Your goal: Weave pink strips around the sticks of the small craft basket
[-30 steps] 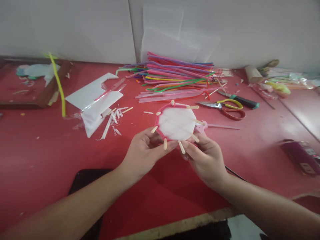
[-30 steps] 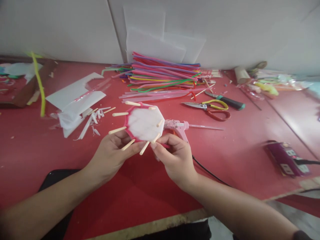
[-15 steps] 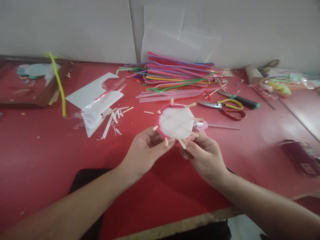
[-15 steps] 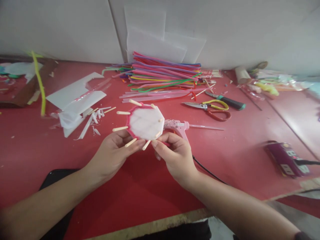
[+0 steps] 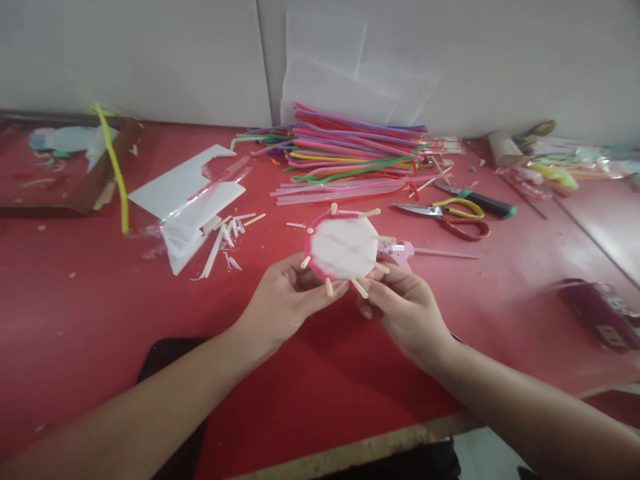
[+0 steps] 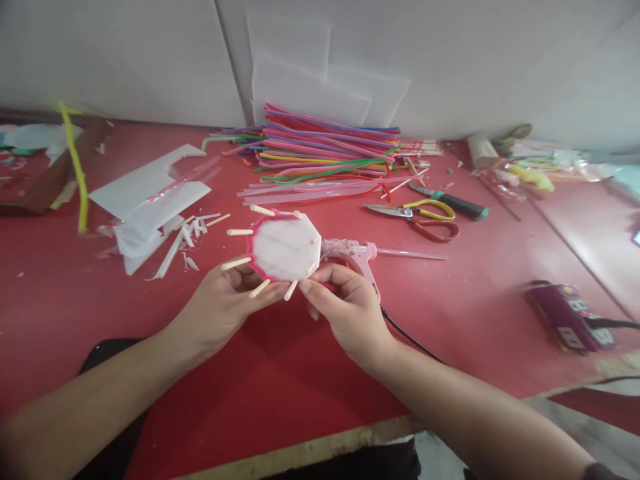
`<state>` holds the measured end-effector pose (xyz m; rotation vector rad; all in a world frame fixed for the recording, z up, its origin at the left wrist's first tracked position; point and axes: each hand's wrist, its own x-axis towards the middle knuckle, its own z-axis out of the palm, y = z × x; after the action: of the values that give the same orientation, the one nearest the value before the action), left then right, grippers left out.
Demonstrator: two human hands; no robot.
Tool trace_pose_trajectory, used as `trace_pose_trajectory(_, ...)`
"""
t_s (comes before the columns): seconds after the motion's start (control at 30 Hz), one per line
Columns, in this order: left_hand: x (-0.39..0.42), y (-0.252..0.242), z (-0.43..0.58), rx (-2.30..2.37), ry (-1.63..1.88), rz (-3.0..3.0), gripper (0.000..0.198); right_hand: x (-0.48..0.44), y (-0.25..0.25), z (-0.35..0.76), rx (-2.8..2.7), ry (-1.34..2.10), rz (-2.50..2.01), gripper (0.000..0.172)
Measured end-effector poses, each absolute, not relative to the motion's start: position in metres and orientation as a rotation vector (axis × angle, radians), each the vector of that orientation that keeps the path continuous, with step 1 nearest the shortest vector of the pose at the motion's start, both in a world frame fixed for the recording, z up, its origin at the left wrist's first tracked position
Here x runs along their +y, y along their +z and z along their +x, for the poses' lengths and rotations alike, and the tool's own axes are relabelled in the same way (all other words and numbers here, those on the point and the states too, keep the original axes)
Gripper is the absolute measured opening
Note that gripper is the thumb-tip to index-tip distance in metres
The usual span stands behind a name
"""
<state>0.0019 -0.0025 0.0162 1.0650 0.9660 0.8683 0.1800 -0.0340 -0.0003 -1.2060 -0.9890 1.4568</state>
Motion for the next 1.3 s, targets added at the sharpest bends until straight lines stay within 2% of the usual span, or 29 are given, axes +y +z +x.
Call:
trace_pose_trajectory(0.17, -0.001, 0.014, 0.001, 0.991, 0.865, 1.059, 0.020, -0.029, 0.004, 0.182, -1.126, 1.416, -1.283, 0.024)
trace_pose_trajectory(0.3, -0.002, 0.012, 0.000, 1.013, 0.888, 1.016, 0.020, -0.027, 0.014, 0.185, -1.359, 1.186, -1.415, 0.025)
trace_pose_trajectory(0.53, -0.001, 0.010, 0.000, 1.035, 0.931, 0.972, 0.020, -0.028, 0.015, 0.200, -1.634, 0.766, -1.513, 0.015)
trace_pose_trajectory(0.8, -0.007, 0.019, 0.002, 1.113, 0.934, 1.128, 0.025, -0.039, 0.028, 0.207, -1.740, 0.589, -1.451, 0.013)
trace_pose_trajectory(0.93, -0.009, 0.021, 0.002, 1.162, 0.936, 1.201, 0.021, -0.047, 0.032, 0.204, -1.741, 0.575, -1.351, 0.003)
trace_pose_trajectory(1.1, -0.009, 0.020, 0.002, 1.300, 0.933, 1.272, 0.018, -0.051, 0.033, 0.198, -1.739, 0.663, -1.347, 0.014)
trace_pose_trajectory(1.3, -0.012, 0.022, 0.004, 1.334, 0.952, 1.316, 0.017, -0.052, 0.036, 0.188, -1.827, 0.354, -1.344, 0.017)
